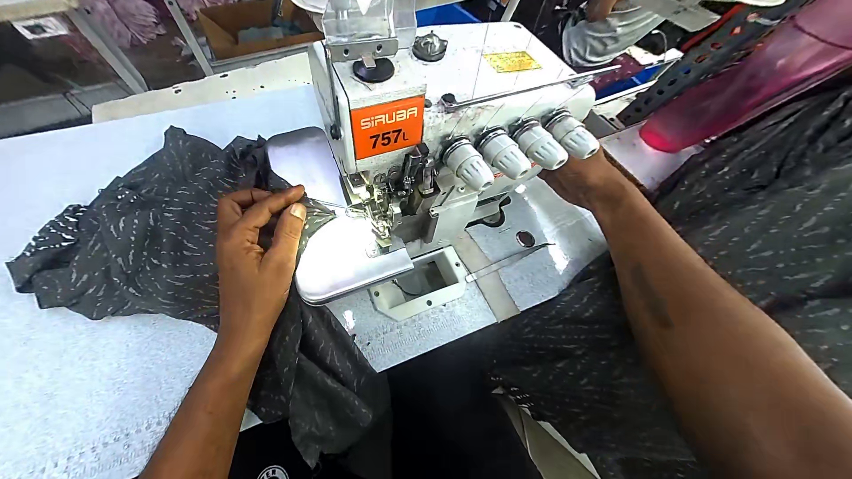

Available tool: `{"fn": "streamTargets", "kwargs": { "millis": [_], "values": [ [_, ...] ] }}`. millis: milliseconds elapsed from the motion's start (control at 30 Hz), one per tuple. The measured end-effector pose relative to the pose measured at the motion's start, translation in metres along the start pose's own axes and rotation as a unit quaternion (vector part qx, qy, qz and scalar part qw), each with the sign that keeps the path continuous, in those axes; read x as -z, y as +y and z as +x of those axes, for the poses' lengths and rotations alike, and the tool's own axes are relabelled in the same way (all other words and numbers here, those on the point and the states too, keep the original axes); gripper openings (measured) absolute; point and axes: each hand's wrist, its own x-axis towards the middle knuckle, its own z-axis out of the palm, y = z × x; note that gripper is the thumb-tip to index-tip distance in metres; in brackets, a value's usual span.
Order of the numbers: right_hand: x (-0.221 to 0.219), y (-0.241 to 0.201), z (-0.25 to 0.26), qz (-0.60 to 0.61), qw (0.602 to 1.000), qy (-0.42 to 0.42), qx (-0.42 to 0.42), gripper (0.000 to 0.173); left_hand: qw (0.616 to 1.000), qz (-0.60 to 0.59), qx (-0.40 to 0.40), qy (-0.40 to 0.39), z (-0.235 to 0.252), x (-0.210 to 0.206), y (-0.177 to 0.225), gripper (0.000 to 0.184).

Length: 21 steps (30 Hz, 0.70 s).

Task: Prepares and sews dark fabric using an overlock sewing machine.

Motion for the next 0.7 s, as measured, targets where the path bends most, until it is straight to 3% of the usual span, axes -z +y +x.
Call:
{"fn": "streamTargets", "kwargs": {
  "millis": [267,533,700],
  "values": [
    [-0.003,0.007,0.0,-0.04,0.998,0.027,0.034,0.027,0.998,-0.057,-0.036,0.007,-0.001,-0.006,-0.017,0.033],
    [-0.003,0.008,-0.001,0.073,0.997,-0.01,0.037,0.036,0.993,-0.092,-0.072,0.02,-0.002,-0.01,-0.024,0.034],
    [-0.008,0.014,-0.002,0.016,0.997,0.049,0.052,0.035,0.99,-0.098,-0.098,0.025,0.0,-0.012,-0.03,0.034]
  ]
}}
